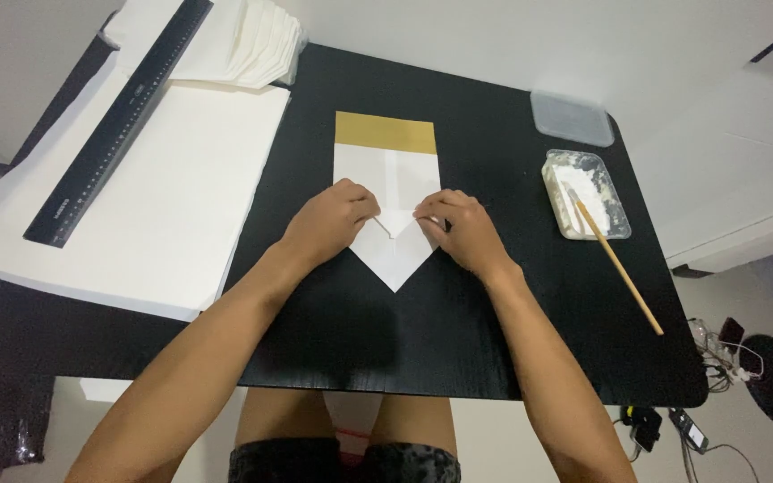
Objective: The person folds a white and gold paper sheet into a triangular shape, applies white adhesive with a brush to the folded flaps, and presses them together to secure the folds. The finished folded paper is lifted and placed aside.
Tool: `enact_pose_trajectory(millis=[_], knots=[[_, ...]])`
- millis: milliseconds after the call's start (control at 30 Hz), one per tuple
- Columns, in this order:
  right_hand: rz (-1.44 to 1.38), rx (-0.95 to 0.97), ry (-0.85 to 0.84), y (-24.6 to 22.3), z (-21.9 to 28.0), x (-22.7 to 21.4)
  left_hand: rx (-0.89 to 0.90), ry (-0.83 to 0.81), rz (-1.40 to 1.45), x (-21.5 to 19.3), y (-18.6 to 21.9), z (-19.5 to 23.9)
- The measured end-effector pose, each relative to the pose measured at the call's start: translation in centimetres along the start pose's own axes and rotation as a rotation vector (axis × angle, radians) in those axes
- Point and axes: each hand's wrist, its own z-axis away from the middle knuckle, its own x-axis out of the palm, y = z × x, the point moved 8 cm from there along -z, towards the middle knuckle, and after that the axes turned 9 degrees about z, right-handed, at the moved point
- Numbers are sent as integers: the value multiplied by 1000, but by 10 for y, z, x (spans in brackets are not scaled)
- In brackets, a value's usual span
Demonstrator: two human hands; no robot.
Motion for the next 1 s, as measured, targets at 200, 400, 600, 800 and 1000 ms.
enact_pose_trajectory(millis=[200,400,600,800,1000], knots=[[172,-53,-29,-13,2,-4,58,-23,-66,-5,10,7],[218,-68,-68,-8,-3,16,69,-13,-96,6,3,4],[275,-161,-130,-36,3,10,95,-24,-116,8,1,7],[238,-185,-187,-57,6,-2,108,-46,-138,1,8,6],[214,-153,-258,-49,9,4,114,-79,-187,6,9,9]])
